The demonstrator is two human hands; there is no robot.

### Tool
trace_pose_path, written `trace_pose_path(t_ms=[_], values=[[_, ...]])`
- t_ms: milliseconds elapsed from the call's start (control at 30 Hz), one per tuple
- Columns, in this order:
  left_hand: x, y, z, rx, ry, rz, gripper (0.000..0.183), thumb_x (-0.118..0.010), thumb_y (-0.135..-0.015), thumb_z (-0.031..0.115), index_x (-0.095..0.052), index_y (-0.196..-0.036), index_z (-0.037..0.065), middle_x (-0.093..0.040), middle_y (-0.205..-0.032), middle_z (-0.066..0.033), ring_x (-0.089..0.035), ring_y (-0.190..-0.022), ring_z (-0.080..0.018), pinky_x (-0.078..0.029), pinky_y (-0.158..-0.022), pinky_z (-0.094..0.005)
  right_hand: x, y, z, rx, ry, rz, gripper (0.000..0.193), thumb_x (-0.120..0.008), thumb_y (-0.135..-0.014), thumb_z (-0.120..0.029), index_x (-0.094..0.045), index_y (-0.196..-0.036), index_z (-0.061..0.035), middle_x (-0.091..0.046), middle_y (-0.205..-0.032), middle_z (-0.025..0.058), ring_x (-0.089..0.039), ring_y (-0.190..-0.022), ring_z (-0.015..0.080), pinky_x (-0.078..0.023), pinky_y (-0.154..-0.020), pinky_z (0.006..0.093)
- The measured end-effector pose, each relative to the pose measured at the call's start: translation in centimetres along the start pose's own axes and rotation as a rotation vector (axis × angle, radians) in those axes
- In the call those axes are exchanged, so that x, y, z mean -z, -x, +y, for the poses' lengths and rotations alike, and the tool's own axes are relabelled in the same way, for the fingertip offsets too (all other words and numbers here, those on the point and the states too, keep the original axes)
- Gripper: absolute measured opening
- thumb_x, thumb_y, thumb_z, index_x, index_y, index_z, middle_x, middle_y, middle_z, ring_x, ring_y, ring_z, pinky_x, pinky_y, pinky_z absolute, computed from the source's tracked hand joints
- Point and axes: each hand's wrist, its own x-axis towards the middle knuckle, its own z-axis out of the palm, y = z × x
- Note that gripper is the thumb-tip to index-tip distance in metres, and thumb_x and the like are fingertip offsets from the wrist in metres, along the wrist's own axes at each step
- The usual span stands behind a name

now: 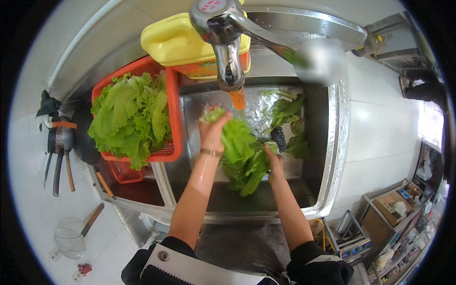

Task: The person washes lettuce leaves under running tap water in a stainless steel sink, rinsing each leaf and placing it into an orange basket. The person occasionally removes debris from the sink and continues rinsing additional leaves.

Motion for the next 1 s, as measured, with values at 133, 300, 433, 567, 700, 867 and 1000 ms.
trace_pose_path(t_ms=[133, 300, 433, 567, 700, 867, 1000], values=[[1.5, 6.2, 0.2, -0.396, -0.593, -0.049, 0.046, -0.073, -0.076, -0.005, -0.05, -0.115, 0.003, -0.06, -0.092, -0.0035, -0.058, -0.083, -0.0099, -0.049, -0.074, -0.0244, -2.8, -3.2, -0.3, 0.037, 0.476, 0.247, 0.115, -0.075, -0.066, -0.064, -0.026, -0.141, 0.0083, -0.028, -0.147, 0.0282, -0.029, -0.134, 0.0403, -0.033, -0.104, 0.0525], [3.4, 12.9, 2.2, -0.434, -0.514, -0.191, 0.051, -0.074, -0.078, 0.0, -0.048, -0.122, 0.003, -0.06, -0.095, -0.0042, -0.057, -0.084, -0.0101, -0.048, -0.076, -0.0247, -0.1, -3.6, 1.8, 0.223, 0.235, 0.125, 0.098, -0.084, -0.066, -0.028, -0.029, -0.141, 0.0014, -0.05, -0.13, 0.0205, -0.05, -0.118, 0.0315, -0.039, -0.101, 0.0428], [4.3, 16.0, 7.1, -0.678, -0.78, -0.108, 0.06, -0.077, -0.075, 0.001, -0.046, -0.127, 0.003, -0.061, -0.095, -0.0069, -0.06, -0.081, -0.0161, -0.05, -0.075, -0.0264, 3.1, 2.2, 2.1, 0.679, 0.153, -0.027, 0.063, -0.08, -0.068, -0.013, -0.048, -0.121, -0.0032, -0.054, -0.117, 0.0125, -0.053, -0.105, 0.0263, -0.042, -0.092, 0.0364], [5.3, 17.7, 12.1, -0.769, -0.646, -0.036, 0.075, -0.081, -0.07, -0.001, -0.039, -0.132, 0.003, -0.061, -0.097, -0.0064, -0.06, -0.084, -0.0152, -0.051, -0.074, -0.0277, 3.1, 9.3, 0.2, 1.269, 0.271, 0.029, 0.067, -0.074, -0.063, -0.004, -0.044, -0.124, -0.0022, -0.049, -0.121, 0.0162, -0.048, -0.114, 0.0325, -0.038, -0.1, 0.0408], [8.4, 18.2, 18.6, -0.795, -0.508, 0.272, 0.086, -0.078, -0.069, -0.008, -0.029, -0.137, 0.007, -0.056, -0.099, -0.0047, -0.058, -0.088, -0.0132, -0.051, -0.078, -0.0278, 2.1, 12.9, -3.6, 1.588, 0.431, 0.059, 0.071, -0.07, -0.059, -0.001, -0.044, -0.125, -0.001, -0.048, -0.124, 0.0202, -0.047, -0.119, 0.0386, -0.036, -0.102, 0.044], [14.1, 8.8, 26.6, -0.823, -0.896, 0.431, 0.103, -0.084, -0.068, 0.01, -0.018, -0.146, 0.007, -0.049, -0.117, -0.0118, -0.051, -0.107, -0.0208, -0.044, -0.092, -0.0318, 0.8, 13.4, -7.6, 1.58, 0.367, 0.026, 0.071, -0.07, -0.06, 0.0, -0.045, -0.126, -0.0008, -0.049, -0.125, 0.0191, -0.048, -0.12, 0.0355, -0.037, -0.102, 0.0402], [17.2, 2.2, 23.9, -0.644, -1.516, 0.14, 0.094, -0.071, -0.077, 0.054, -0.022, -0.151, 0.022, -0.004, -0.157, -0.022, -0.008, -0.143, -0.0435, -0.013, -0.113, -0.0539, 1.1, 13.0, -9.5, 1.309, 0.152, -0.07, 0.065, -0.067, -0.065, 0.002, -0.046, -0.126, -0.0011, -0.052, -0.122, 0.0122, -0.05, -0.116, 0.0257, -0.037, -0.102, 0.0363]])
